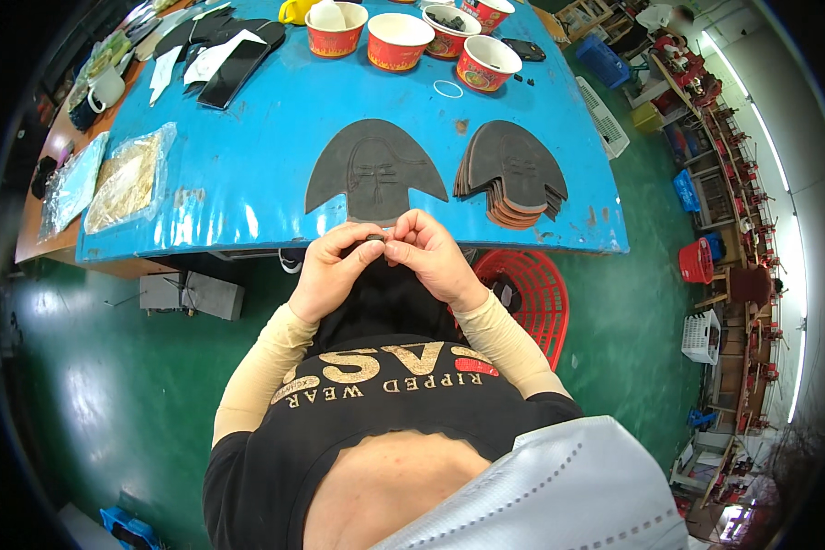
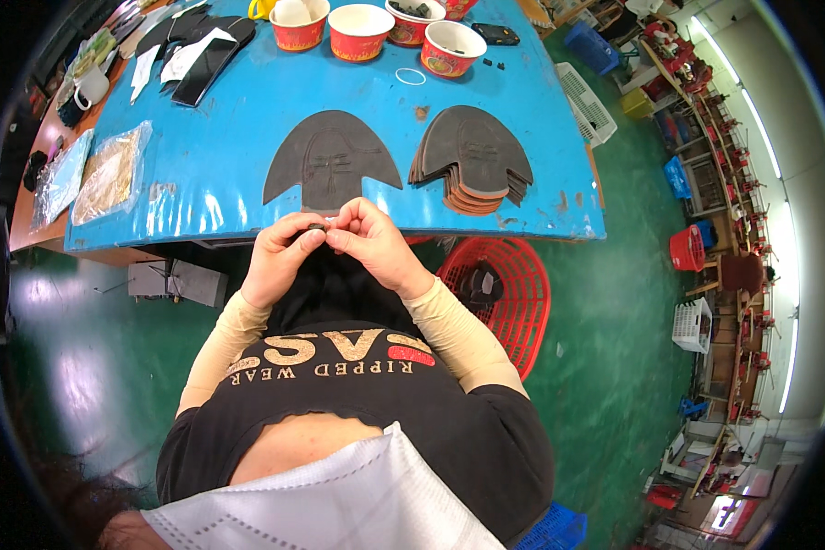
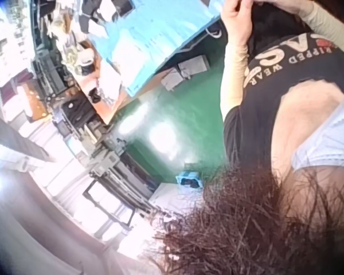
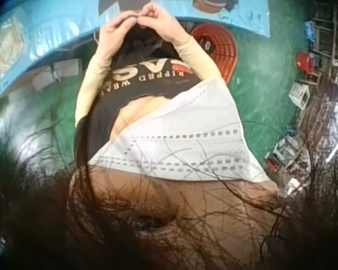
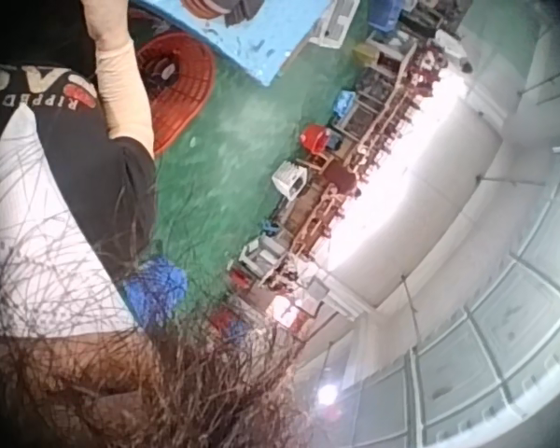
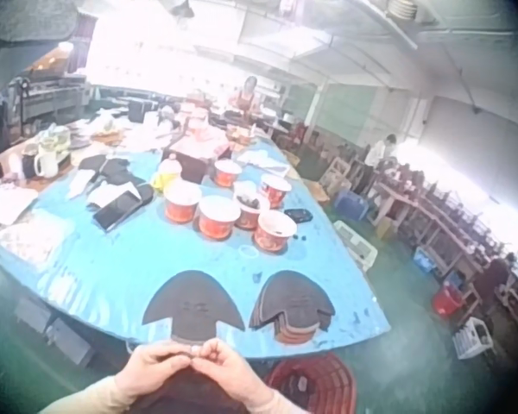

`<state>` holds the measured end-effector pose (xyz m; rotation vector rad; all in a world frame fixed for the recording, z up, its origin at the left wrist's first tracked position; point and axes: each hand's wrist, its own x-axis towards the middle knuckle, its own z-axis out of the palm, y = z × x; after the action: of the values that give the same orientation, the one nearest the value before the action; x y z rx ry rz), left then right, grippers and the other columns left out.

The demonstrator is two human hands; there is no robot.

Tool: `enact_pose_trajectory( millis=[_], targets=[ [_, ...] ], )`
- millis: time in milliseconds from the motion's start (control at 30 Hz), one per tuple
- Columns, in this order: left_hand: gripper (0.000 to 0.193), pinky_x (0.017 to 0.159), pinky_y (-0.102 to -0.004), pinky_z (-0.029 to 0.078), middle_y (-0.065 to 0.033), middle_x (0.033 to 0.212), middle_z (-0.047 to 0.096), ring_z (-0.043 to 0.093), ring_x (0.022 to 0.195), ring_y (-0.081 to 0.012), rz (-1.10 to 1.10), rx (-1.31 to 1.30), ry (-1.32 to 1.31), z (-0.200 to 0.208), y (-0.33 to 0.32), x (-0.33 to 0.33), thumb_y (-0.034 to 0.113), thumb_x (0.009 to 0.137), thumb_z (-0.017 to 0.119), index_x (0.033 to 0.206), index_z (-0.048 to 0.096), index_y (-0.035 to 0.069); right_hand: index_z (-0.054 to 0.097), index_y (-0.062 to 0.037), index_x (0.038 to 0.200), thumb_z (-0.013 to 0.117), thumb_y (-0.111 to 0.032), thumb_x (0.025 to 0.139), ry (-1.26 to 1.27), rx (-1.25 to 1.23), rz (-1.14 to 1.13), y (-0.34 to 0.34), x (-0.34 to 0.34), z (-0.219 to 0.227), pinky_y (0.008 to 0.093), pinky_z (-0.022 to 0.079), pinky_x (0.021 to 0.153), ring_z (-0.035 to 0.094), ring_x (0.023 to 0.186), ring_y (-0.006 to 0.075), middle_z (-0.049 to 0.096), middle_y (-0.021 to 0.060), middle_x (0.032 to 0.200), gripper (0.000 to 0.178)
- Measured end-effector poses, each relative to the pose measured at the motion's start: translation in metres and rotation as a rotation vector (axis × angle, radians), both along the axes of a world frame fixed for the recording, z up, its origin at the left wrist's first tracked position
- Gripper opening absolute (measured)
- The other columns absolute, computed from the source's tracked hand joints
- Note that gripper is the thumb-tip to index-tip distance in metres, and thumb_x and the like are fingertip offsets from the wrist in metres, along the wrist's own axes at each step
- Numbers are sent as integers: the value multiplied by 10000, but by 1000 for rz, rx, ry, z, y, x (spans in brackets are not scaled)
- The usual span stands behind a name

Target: The person assembles shoe components by inserting small plastic fasteners into the slots of shoe upper panels by hand.

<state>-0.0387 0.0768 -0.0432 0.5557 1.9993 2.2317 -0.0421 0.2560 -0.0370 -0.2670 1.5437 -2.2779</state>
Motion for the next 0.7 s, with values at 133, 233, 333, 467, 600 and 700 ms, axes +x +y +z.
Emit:
enact_pose_trajectory(
  millis=[133, 233, 333, 467, 600, 700],
  targets=[
    [125, 817, -256, 447, -60, 956, 612, 562, 904, -127, 11, 2, 17, -2, -1, 3, 48, 870, 601, 980, 627, -5, 459, -80, 895, 610, -67, 878, -47, -48, 22, 0, 2, -2, 203, 435, 655, 512, 751, 70, 544, -3, 853, 152],
    [119, 798, -250, 447, -53, 937, 607, 561, 883, -121, 16, -29, 16, 1, -2, 7, 44, 864, 609, 972, 623, -4, 463, -81, 878, 616, -98, 880, -132, -112, 72, 0, 3, -2, 217, 436, 651, 518, 736, 90, 549, 7, 828, 154],
    [113, 779, -243, 444, -51, 936, 606, 562, 869, -115, 2, -51, -19, 4, -4, 8, 42, 862, 613, 964, 619, -5, 464, -84, 864, 617, -116, 882, -221, -152, 124, 1, 3, -4, 225, 434, 646, 520, 726, 102, 550, 15, 807, 157],
    [117, 761, -234, 441, -43, 921, 604, 562, 855, -108, -33, -54, -49, 3, -8, 6, 38, 860, 616, 969, 620, -3, 459, -85, 863, 617, -121, 884, -216, -126, 141, -1, 4, -1, 224, 431, 640, 521, 728, 102, 545, 17, 794, 163],
    [118, 757, -228, 440, -40, 916, 604, 560, 856, -102, -13, -32, -36, 7, -6, 7, 39, 861, 616, 972, 621, 0, 458, -81, 886, 614, -111, 885, -121, -53, 117, 0, 3, 0, 221, 436, 649, 521, 739, 94, 538, 12, 801, 158],
    [117, 759, -230, 440, -41, 918, 609, 560, 858, -102, -19, -46, -39, 5, -5, 7, 40, 860, 616, 970, 622, 1, 457, -77, 910, 614, -97, 883, -70, 11, 66, 0, 3, -1, 213, 438, 657, 520, 750, 84, 536, 6, 822, 160]
  ],
)
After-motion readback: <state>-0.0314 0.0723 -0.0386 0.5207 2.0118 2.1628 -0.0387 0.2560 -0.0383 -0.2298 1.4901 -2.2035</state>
